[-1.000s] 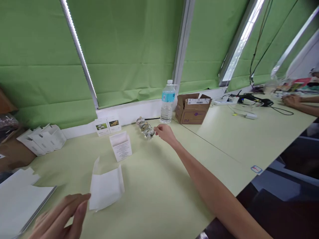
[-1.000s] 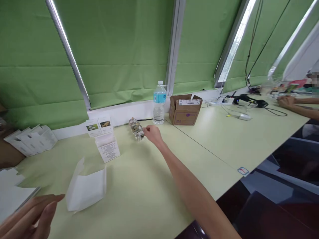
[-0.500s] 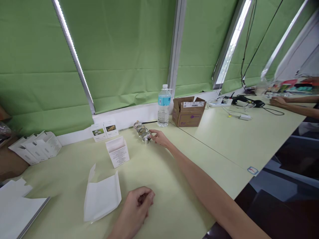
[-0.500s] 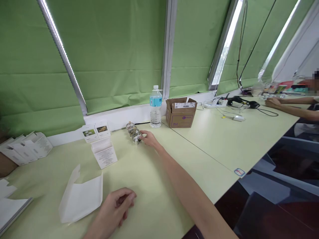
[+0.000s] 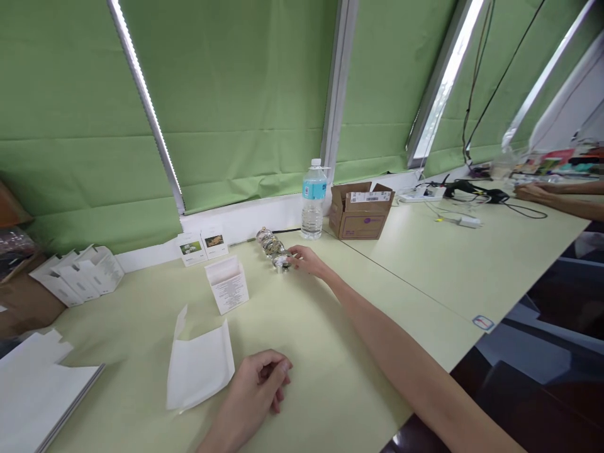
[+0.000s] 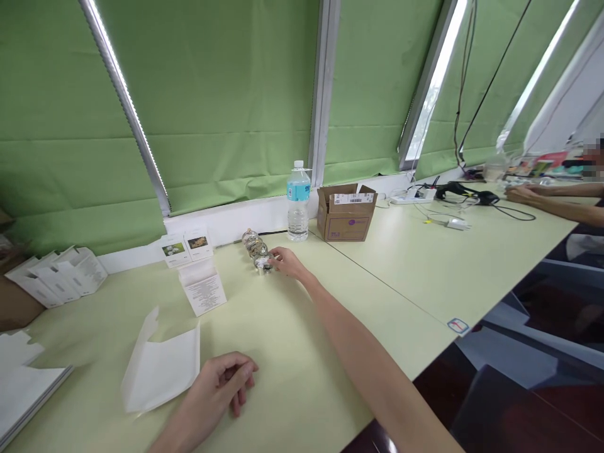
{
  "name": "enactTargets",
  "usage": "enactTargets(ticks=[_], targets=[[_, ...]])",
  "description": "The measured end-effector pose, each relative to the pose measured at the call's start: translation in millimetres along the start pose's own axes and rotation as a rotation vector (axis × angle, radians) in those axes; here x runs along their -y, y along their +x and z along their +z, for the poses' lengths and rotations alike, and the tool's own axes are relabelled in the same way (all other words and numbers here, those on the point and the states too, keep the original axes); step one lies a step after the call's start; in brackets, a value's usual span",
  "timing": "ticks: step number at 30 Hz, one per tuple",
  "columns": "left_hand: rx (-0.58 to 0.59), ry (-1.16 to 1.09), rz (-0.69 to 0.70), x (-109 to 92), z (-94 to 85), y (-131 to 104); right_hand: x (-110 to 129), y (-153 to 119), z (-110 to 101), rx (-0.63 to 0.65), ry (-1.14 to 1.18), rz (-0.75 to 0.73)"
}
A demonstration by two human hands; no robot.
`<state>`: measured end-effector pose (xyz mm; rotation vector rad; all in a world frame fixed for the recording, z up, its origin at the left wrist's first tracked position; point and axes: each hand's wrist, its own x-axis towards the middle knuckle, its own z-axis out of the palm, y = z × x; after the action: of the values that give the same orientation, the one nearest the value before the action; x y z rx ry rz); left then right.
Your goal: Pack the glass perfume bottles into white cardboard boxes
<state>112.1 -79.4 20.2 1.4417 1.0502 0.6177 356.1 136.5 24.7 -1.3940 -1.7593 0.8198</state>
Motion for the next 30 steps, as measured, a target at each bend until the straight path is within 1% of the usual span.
enactTargets(ticks=[6,11,14,19,23,26,28,30], targets=[[-0.01,-0.025,0.011,-1.2,1.1,-0.1,8.7,-20.9,-4.5,0.095,-0.005,-0.02],[-0.043,-0.066,0.009,-0.6,1.7,1.9,14.6,-42.8,1.7,0.19,0.042,-0.056],[-0.109,-0.05,0.001,-1.4,-0.7,1.1,16.2,-52.1,6.6,0.257,0.096,-0.107],[-0.286,0.058,0.002,-2.2,-4.5,-2.1,19.5,-62.6,9.3,0.335,0.09,-0.151],[-0.361,0.085,-0.008,-3.0,-2.9,2.0,23.5,-67.7,11.1,0.373,0.112,-0.173],[-0.44,0.162,0.056,-6.5,-1.6,12.9,29.3,-69.9,10.8,0.397,0.112,-0.188],[-0.496,0.228,0.105,-9.7,-2.0,25.2,33.7,-70.8,7.8,0.396,0.071,-0.21],[-0.534,0.25,0.126,-12.3,-3.4,40.9,36.8,-71.7,3.0,0.37,0.011,-0.234]])
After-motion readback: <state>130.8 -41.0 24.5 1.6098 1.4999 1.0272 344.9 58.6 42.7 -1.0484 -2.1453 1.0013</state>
